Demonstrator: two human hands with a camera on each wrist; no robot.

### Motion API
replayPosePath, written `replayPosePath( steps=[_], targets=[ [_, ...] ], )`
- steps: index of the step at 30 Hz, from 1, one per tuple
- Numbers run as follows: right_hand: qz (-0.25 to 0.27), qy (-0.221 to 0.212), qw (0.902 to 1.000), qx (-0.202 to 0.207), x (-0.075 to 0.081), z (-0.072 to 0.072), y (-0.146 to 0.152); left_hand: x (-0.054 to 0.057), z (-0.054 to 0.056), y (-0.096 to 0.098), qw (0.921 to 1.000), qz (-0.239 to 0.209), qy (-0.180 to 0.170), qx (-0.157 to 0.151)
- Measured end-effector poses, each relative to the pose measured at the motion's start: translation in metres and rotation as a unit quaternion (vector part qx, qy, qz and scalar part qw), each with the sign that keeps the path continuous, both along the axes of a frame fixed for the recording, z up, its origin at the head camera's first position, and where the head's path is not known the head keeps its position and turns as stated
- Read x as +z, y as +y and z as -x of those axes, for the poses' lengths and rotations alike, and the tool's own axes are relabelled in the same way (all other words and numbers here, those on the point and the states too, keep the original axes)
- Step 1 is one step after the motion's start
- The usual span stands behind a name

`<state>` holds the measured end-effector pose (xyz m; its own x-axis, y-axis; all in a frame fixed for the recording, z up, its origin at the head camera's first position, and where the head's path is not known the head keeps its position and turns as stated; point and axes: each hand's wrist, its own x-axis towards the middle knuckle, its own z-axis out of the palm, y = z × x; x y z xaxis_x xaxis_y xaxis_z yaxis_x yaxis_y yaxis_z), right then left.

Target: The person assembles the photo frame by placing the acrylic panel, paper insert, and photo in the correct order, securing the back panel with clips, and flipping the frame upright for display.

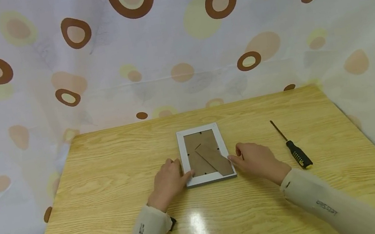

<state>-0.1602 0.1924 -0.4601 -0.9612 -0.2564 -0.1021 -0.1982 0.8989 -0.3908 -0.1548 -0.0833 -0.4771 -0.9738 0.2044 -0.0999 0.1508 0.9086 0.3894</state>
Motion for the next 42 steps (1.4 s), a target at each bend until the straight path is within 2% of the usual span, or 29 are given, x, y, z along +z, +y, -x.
replayPosePath(
  steps=[4, 9, 21, 34, 42],
  targets=[
    [0.004, -0.033, 0.9995, 0.004, -0.002, 0.006, -0.007, -0.004, 0.0, 0.0, 1.0, -0.005, -0.006, -0.006],
    [0.019, -0.047, 0.9986, 0.012, -0.006, 0.009, -0.013, -0.007, -0.002, 0.0, 0.9998, -0.016, -0.008, -0.005],
    [0.013, -0.045, 0.9989, 0.002, -0.011, 0.01, -0.021, -0.008, 0.0, 0.003, 0.9998, -0.017, -0.006, -0.006],
    [0.046, -0.019, 0.9987, -0.012, -0.018, 0.012, -0.024, -0.008, 0.001, 0.006, 0.9997, -0.022, 0.0, -0.012],
    [0.058, -0.02, 0.9979, -0.023, -0.018, 0.009, -0.023, -0.008, 0.0, 0.006, 0.9994, -0.032, -0.004, -0.014]
  ],
)
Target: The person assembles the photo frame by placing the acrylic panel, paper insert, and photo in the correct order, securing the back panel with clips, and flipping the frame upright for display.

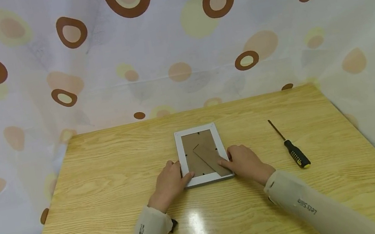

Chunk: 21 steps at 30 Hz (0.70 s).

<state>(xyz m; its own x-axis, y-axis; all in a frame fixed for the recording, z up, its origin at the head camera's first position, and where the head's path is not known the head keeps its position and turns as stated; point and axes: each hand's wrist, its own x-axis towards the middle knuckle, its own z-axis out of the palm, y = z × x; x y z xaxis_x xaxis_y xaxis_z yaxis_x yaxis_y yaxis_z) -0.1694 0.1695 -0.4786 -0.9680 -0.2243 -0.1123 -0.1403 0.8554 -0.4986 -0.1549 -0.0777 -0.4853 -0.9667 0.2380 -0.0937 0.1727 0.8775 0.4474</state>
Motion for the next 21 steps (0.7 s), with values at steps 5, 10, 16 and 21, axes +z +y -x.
replayPosePath(
  steps=[5, 10, 16, 21],
  targets=[
    [0.004, 0.012, 0.9999, -0.005, 0.005, -0.001, 0.0, 0.003, 0.0, 0.001, 0.9995, -0.03, 0.007, 0.004],
    [0.007, 0.028, 0.9995, -0.007, 0.009, 0.001, 0.001, 0.007, 0.0, 0.003, 0.999, -0.039, 0.017, 0.013],
    [0.008, 0.034, 0.9992, -0.019, 0.014, 0.001, -0.001, 0.012, -0.001, 0.006, 0.998, -0.055, 0.014, 0.027],
    [0.011, 0.039, 0.999, -0.021, 0.017, 0.0, -0.003, 0.011, -0.002, 0.006, 0.9966, -0.072, 0.011, 0.038]
  ],
)
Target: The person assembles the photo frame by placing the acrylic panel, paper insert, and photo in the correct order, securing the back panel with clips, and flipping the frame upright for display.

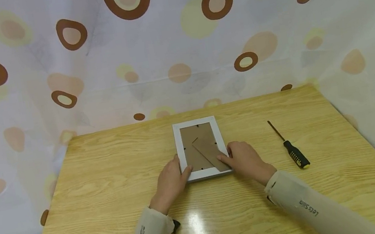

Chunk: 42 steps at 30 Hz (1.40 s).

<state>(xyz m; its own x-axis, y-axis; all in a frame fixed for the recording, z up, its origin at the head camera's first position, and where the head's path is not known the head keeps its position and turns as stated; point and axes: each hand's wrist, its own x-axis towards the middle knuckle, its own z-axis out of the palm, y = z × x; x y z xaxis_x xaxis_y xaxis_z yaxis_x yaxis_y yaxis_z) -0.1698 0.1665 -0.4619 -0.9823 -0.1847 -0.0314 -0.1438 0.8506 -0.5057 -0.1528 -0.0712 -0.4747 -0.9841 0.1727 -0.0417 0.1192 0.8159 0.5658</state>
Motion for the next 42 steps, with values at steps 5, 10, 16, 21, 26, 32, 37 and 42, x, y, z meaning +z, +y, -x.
replayPosePath(
  steps=[5, 10, 16, 21, 26, 32, 37, 42],
  targets=[
    [0.004, 0.003, 1.0, -0.002, 0.002, -0.001, -0.001, -0.001, 0.0, 0.001, 0.9999, -0.012, 0.008, 0.004],
    [0.011, 0.003, 0.9999, -0.007, 0.003, -0.001, -0.001, -0.002, 0.001, 0.002, 0.999, -0.038, 0.024, 0.007],
    [0.018, 0.009, 0.9998, -0.007, 0.004, -0.002, 0.0, -0.001, 0.002, 0.005, 0.9968, -0.075, 0.024, 0.013],
    [0.019, 0.015, 0.9997, -0.007, 0.005, -0.002, -0.002, 0.001, 0.0, 0.009, 0.9938, -0.11, -0.003, 0.017],
    [0.026, 0.014, 0.9995, -0.007, 0.006, -0.001, -0.004, -0.001, -0.002, 0.011, 0.9931, -0.115, -0.005, 0.022],
    [0.035, 0.0, 0.9993, -0.01, 0.003, -0.002, -0.006, -0.001, -0.002, 0.012, 0.9922, -0.121, 0.012, 0.025],
    [0.041, 0.001, 0.9991, -0.011, 0.002, -0.002, -0.007, -0.001, -0.002, 0.014, 0.9909, -0.128, 0.031, 0.029],
    [0.044, -0.005, 0.999, -0.01, 0.0, -0.003, -0.005, 0.0, -0.005, 0.016, 0.9884, -0.141, 0.04, 0.04]
  ],
)
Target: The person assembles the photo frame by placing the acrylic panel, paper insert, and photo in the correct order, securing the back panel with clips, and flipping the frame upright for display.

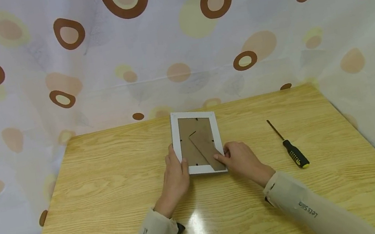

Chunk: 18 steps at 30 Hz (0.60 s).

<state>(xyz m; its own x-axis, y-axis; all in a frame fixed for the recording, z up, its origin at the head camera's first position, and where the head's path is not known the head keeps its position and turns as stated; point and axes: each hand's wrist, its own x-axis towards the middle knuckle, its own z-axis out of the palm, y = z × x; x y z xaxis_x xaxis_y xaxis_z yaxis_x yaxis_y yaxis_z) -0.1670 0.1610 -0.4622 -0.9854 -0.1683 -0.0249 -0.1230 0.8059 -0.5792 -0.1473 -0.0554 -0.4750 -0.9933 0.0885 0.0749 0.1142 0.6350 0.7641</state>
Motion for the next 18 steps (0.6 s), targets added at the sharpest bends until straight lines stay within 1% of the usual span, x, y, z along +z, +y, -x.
replayPosePath(
  steps=[5, 8, 12, 14, 18],
  targets=[
    [0.013, -0.008, 0.9999, 0.008, -0.003, 0.0, 0.0, 0.004, -0.001, -0.001, 0.9999, 0.006, 0.014, 0.003],
    [0.023, -0.011, 0.9995, 0.018, -0.004, 0.0, 0.001, 0.009, -0.002, -0.001, 0.9995, 0.015, 0.026, 0.002],
    [0.04, -0.011, 0.9988, 0.028, -0.004, -0.001, 0.003, 0.019, -0.005, 0.001, 0.999, 0.016, 0.041, -0.002],
    [0.047, -0.005, 0.9986, 0.022, -0.002, -0.001, 0.004, 0.024, -0.006, 0.001, 0.9987, 0.015, 0.049, -0.005],
    [0.067, 0.035, 0.9972, 0.002, 0.006, -0.002, 0.004, 0.031, -0.007, 0.002, 0.998, 0.014, 0.061, -0.011]
  ],
)
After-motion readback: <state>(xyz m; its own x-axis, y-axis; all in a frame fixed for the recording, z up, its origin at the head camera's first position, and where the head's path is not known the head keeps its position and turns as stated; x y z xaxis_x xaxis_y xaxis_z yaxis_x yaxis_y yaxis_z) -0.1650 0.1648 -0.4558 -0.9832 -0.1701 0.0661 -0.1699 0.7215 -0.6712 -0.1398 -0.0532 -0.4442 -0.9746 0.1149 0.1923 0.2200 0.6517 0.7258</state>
